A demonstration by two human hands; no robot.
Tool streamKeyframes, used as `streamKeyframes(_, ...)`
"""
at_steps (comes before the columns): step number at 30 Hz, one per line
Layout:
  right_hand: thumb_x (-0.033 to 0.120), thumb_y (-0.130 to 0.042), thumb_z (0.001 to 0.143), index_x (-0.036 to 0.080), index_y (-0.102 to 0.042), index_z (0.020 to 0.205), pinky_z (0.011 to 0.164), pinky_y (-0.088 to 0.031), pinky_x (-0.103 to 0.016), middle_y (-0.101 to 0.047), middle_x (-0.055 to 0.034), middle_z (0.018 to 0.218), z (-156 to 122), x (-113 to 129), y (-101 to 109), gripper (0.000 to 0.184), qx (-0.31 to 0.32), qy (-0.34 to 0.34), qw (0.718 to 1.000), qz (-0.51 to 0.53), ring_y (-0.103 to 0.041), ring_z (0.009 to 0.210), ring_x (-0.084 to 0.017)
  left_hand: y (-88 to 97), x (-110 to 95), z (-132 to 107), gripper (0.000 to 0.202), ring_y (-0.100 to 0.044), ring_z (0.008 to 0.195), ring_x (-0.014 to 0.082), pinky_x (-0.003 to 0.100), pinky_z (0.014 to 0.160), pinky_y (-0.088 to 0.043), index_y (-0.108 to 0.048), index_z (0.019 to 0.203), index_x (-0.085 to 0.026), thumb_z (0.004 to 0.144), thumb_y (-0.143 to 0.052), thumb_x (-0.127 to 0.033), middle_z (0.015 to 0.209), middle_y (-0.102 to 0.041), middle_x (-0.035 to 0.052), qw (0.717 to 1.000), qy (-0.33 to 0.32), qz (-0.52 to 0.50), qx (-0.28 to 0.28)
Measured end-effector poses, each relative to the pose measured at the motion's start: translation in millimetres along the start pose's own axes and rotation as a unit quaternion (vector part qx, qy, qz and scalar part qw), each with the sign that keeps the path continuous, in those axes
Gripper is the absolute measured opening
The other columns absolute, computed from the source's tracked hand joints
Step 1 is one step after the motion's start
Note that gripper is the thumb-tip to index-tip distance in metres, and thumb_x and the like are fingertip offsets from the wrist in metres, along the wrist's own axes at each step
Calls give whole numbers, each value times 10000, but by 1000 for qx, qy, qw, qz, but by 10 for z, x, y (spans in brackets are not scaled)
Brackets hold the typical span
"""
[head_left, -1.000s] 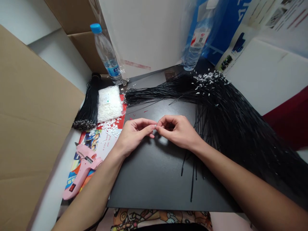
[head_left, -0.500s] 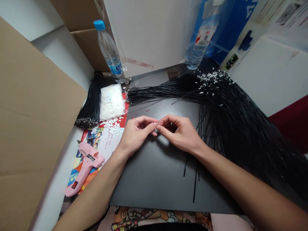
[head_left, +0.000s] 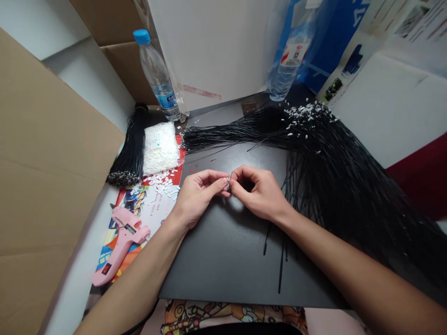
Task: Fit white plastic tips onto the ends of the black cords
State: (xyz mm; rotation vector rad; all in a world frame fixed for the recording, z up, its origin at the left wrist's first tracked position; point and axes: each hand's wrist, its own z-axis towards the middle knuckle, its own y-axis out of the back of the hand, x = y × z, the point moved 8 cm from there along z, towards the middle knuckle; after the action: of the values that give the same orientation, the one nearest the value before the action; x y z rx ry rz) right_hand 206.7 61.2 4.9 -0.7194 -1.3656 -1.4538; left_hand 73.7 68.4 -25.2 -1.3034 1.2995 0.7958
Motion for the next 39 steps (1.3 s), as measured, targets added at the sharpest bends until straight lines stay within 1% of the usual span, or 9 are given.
streamKeyframes(20, 201, -562, 804, 165, -609, 739, 608, -434, -216, -686, 5, 662, 1, -6, -33, 88, 17, 6, 1000, -15, -586, 599, -99, -16, -28, -44, 210, -655, 650, 117, 259, 694, -551, -741, 826, -121, 725, -808, -292, 756, -742, 37, 997, -26, 63, -21)
streamKeyframes(24, 229, -564, 827, 166, -612, 747, 575, -413, -212, -679, 5, 660, 4, -6, -41, 112, 12, 3, 1000, -28, -570, 585, -98, -36, 6, -22, 229, -657, 670, 128, 283, 719, -559, -732, 855, -120, 730, -798, -300, 776, -739, 45, 998, -16, 55, -9)
streamKeyframes(27, 256, -571, 844, 167, -603, 760, 559, -408, -217, -657, -1, 663, 9, 108, 10, 126, -5, 33, 997, -68, -556, 581, -101, -35, -91, -14, 238, -662, 715, 145, 301, 711, -564, -715, 953, -133, 789, -738, -304, 873, -738, 68, 996, -33, 78, 6)
streamKeyframes(30, 264, -576, 862, 175, -609, 800, 588, -433, -240, -652, -14, 698, 56, 326, 335, 113, -78, 86, 984, -138, -570, 605, -115, 143, -430, -71, 328, -658, 825, 180, 274, 606, -521, -667, 1159, -174, 860, -645, -306, 1056, -710, 98, 968, -123, 214, -37)
streamKeyframes(32, 277, -589, 866, 186, -616, 820, 579, -430, -262, -654, -27, 718, 150, 410, 780, 105, -165, 79, 963, -200, -565, 597, -124, 341, -724, -177, 275, -645, 857, 188, 285, 648, -502, -692, 1121, -203, 874, -621, -302, 1099, -707, 84, 892, -199, 391, -110)
streamKeyframes(33, 280, -601, 862, 193, -617, 816, 578, -428, -275, -656, -36, 722, 218, 418, 1053, 100, -210, 59, 947, -237, -560, 591, -128, 453, -815, -223, 236, -640, 852, 193, 305, 688, -500, -704, 1074, -206, 887, -594, -299, 1071, -714, 75, 855, -206, 454, -142)
streamKeyframes(35, 244, -615, 845, 208, -628, 806, 643, -460, -320, -668, -60, 755, 370, 408, 1619, 56, -300, 16, 897, -326, -576, 627, -147, 673, -871, -271, 233, -633, 811, 198, 341, 757, -499, -708, 1047, -205, 894, -556, -293, 1019, -722, 69, 814, -169, 530, -169)
streamKeyframes(36, 219, -608, 841, 226, -629, 786, 724, -485, -363, -673, -68, 772, 465, 365, 1853, 59, -317, -15, 873, -369, -596, 678, -168, 740, -839, -272, 240, -634, 799, 200, 351, 774, -498, -709, 1045, -207, 883, -549, -281, 1024, -722, 67, 805, -142, 556, -150)
streamKeyframes(39, 274, -673, 828, 238, -640, 819, 834, -497, -521, -661, -105, 792, 720, 131, 2205, 49, -288, -137, 834, -451, -636, 848, -282, 821, -676, -274, 250, -649, 815, 219, 364, 796, -499, -711, 1025, -205, 848, -559, -296, 1003, -723, 69, 797, -76, 594, -71)
